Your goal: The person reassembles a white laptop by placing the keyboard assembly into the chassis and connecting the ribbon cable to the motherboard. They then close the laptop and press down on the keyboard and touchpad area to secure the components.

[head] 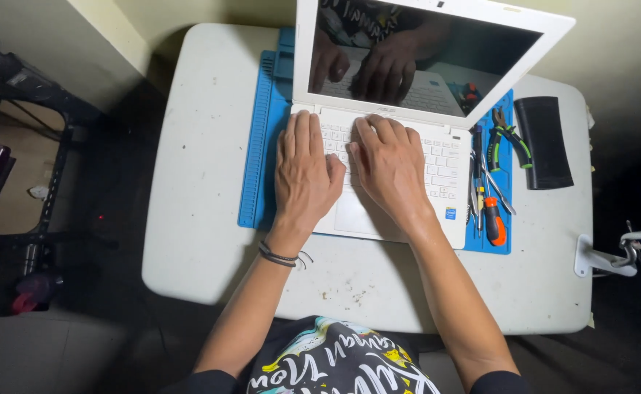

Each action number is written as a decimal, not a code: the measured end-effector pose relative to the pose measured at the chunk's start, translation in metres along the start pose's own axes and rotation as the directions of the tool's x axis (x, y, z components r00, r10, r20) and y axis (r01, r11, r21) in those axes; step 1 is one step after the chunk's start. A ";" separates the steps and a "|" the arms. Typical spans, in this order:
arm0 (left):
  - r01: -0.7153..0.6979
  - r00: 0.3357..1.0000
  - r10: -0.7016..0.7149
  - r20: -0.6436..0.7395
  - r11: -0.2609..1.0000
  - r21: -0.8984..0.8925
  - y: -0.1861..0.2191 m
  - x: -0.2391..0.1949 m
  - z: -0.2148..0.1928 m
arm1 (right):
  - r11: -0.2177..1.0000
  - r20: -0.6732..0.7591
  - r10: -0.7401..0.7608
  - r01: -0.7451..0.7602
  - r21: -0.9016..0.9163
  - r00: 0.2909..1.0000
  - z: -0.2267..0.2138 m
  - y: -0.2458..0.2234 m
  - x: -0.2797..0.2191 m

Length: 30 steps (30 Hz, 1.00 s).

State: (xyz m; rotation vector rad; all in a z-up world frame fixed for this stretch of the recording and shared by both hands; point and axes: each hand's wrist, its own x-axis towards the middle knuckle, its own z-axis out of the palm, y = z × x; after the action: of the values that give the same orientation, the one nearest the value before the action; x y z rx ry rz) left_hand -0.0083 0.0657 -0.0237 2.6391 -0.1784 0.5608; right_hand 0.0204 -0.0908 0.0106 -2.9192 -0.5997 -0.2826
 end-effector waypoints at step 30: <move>0.620 0.699 -0.450 0.556 0.768 -0.157 -0.028 -0.024 -0.049 | 0.861 -0.169 -0.508 0.490 -0.138 0.845 -0.016 -0.012 -0.085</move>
State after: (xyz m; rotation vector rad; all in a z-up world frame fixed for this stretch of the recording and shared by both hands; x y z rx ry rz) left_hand -0.0414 0.1135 -0.0040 2.2665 0.3391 -0.3328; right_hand -0.0636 -0.1143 0.0099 -2.7088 -1.3402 -0.6682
